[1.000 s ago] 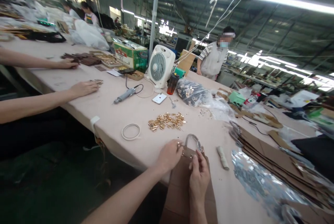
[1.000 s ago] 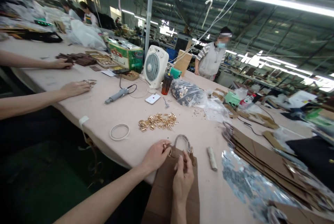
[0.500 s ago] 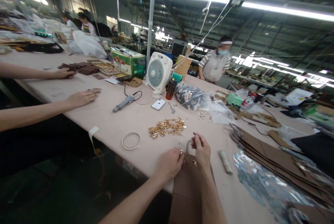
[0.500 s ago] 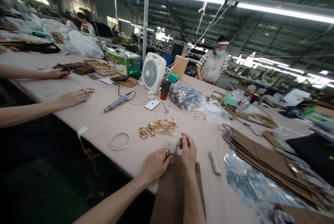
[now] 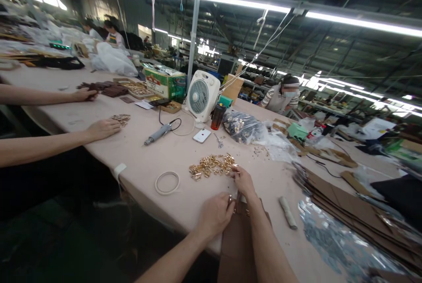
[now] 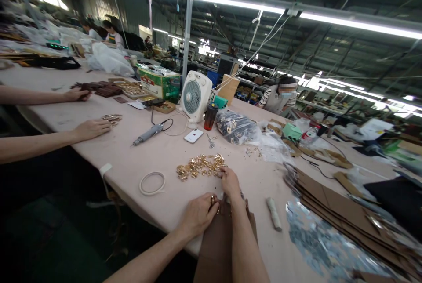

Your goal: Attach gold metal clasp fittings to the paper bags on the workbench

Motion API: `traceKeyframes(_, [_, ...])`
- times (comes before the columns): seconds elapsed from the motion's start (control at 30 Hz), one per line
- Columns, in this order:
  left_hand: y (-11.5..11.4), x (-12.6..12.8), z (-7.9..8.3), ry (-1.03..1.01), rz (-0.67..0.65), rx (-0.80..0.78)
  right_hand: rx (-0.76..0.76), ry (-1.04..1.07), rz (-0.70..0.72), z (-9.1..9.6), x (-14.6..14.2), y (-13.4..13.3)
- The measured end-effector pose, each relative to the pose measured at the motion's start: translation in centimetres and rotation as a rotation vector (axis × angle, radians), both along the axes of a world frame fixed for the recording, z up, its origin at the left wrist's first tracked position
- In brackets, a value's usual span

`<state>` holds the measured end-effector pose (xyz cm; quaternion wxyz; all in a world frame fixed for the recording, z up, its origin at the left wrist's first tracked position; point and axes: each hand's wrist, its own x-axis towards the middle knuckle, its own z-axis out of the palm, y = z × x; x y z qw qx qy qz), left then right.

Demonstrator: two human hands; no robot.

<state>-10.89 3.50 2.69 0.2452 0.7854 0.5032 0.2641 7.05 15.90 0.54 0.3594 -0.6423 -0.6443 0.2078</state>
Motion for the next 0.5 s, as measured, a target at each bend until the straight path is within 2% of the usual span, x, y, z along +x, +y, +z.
traceKeyframes(0.3, [0.16, 0.07, -0.49, -0.010, 0.010, -0.019, 0.009, -0.041, 0.047, -0.27, -0.74, -0.28])
traceKeyframes(0.5, [0.19, -0.09, -0.28, -0.005, -0.010, -0.016, 0.059, -0.004, -0.030, -0.16, -0.27, 0.30])
